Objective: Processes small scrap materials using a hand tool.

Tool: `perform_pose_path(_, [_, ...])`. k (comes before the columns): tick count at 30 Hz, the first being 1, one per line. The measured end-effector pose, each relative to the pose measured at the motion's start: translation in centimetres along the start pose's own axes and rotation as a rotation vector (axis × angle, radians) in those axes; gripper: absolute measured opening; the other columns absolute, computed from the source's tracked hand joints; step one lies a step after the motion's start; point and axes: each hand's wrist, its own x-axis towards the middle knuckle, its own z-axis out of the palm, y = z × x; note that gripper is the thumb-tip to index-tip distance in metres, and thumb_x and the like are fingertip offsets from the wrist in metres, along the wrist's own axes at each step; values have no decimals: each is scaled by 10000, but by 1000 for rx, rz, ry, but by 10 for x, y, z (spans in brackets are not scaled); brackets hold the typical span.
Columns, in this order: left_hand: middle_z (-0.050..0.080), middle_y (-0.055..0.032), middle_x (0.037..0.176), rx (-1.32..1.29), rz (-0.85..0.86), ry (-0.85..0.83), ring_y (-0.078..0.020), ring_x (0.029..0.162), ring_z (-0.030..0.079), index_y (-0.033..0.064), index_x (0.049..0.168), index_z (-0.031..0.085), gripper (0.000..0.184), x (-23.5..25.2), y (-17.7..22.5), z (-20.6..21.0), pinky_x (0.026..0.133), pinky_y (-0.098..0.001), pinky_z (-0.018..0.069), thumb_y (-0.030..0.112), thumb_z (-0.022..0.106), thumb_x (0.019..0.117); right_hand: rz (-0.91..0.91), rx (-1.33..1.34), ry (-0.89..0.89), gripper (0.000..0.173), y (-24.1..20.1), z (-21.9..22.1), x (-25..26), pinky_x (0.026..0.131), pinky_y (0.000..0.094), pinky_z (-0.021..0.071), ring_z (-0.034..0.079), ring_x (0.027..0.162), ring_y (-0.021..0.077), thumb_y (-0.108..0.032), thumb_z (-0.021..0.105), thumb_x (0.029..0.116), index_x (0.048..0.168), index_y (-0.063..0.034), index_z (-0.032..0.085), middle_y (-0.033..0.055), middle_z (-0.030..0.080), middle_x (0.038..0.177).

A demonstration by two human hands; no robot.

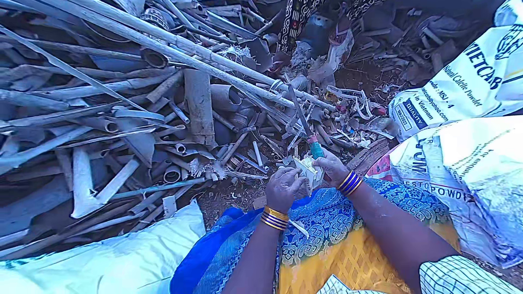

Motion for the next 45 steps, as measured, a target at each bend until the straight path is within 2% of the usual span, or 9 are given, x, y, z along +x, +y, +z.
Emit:
perform_pose_path(6, [746, -196, 953, 252, 210, -114, -363, 973, 724, -43, 943, 747, 279, 5, 1, 2, 968, -498, 523, 124, 526, 980, 26, -12, 113, 370, 6, 0, 5, 691, 281, 537, 617, 759, 122, 16, 531, 942, 1308, -7, 484, 88, 597, 931])
perform_pose_path(20, [742, -113, 853, 240, 509, 21, -262, 911, 723, 40, 846, 730, 307, 0, 7, 10, 956, -350, 534, 156, 490, 999, 20, 192, 419, 299, -2, -20, 21, 631, 327, 511, 592, 716, 152, -77, 531, 983, 1282, -73, 542, 81, 597, 887])
perform_pose_path(24, [699, -86, 842, 163, 537, 128, -202, 946, 688, 82, 867, 654, 394, -2, 13, 1, 1001, -291, 497, 284, 400, 1090, -13, 462, 742, 89, -10, -50, 36, 598, 368, 515, 598, 688, 176, -123, 522, 970, 1036, -74, 556, 84, 590, 824])
perform_pose_path(27, [711, -127, 919, 180, 417, 163, -238, 1008, 682, 50, 923, 686, 401, 4, 14, -9, 1023, -315, 488, 284, 407, 1091, -55, 644, 871, 191, -11, -72, 40, 733, 420, 536, 611, 866, 213, -152, 506, 993, 1160, -65, 539, 113, 588, 1005])
perform_pose_path(30, [717, -252, 1147, 224, 167, -150, -440, 1144, 664, -58, 1132, 743, 347, 12, 6, -13, 1097, -565, 429, 94, 455, 1012, -27, 540, 792, 136, -13, -59, 34, 684, 407, 522, 602, 804, 205, -125, 536, 961, 1083, -69, 555, 101, 588, 934])
perform_pose_path(34, [743, -188, 1177, 359, -142, -475, -347, 1216, 664, -12, 1162, 757, 279, 16, 1, -15, 1186, -469, 368, 131, 550, 1040, -3, 500, 653, 75, -10, -38, 32, 621, 364, 530, 615, 696, 169, -147, 514, 968, 986, -90, 560, 67, 606, 820])
perform_pose_path(39, [718, -202, 1090, 455, -480, -499, -351, 1085, 680, -22, 1044, 718, 437, 31, 14, -24, 984, -533, 486, 409, 672, 989, 76, 451, 617, 93, -7, -30, 30, 595, 338, 515, 598, 660, 158, -174, 525, 980, 981, -92, 568, 59, 593, 790])
perform_pose_path(42, [696, -246, 1052, 487, -456, -428, -382, 1037, 678, -79, 954, 691, 555, 30, 11, -21, 940, -551, 483, 438, 523, 1064, 94, 428, 598, 107, -4, -31, 29, 611, 362, 527, 608, 680, 174, -182, 524, 983, 993, -87, 573, 70, 603, 810])
perform_pose_path(45, [521, -188, 1508, 534, -501, -566, -348, 1336, 557, 10, 1453, 541, 416, 33, 6, -16, 1138, -513, 389, 102, 436, 1061, 80, 427, 598, 114, -6, -30, 28, 624, 368, 527, 614, 707, 188, -135, 516, 981, 1051, -61, 567, 94, 605, 839])
